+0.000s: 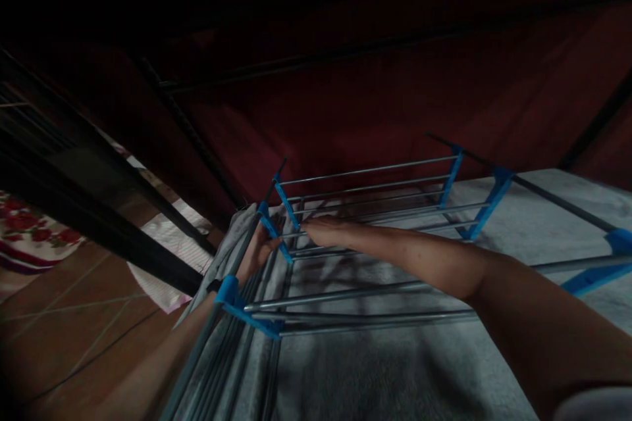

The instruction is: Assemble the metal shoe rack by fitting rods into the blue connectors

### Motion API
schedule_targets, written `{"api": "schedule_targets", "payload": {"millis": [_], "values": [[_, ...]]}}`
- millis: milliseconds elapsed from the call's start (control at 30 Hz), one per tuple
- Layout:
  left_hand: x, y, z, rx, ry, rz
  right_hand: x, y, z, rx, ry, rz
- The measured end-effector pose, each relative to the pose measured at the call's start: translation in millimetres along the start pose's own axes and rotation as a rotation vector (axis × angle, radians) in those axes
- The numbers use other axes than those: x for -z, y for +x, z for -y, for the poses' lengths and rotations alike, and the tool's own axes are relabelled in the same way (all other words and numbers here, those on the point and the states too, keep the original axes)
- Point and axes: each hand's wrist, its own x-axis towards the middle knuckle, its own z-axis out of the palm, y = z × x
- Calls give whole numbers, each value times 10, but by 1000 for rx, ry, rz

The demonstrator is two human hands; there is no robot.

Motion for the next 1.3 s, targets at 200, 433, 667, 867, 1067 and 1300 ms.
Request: {"api": "schedule_targets", "payload": {"millis": [200,433,667,867,1067,1300], "values": [[-37,5,118,86,-160,65,-45,124,-105,6,32,2],[-97,38,234,154,-233,34,-146,89,-170,85,104,-28],[-65,15,112,171,-187,39,-158,69,-172,113,116,-67],[-50,-5,18,167,-127,43,-218,79,-155,110,105,-77],[-70,0,29,161,-76,39,-170,69,-137,73,87,-57],[-89,-19,30,141,-156,23,-185,76,-145,78,82,-66]]}}
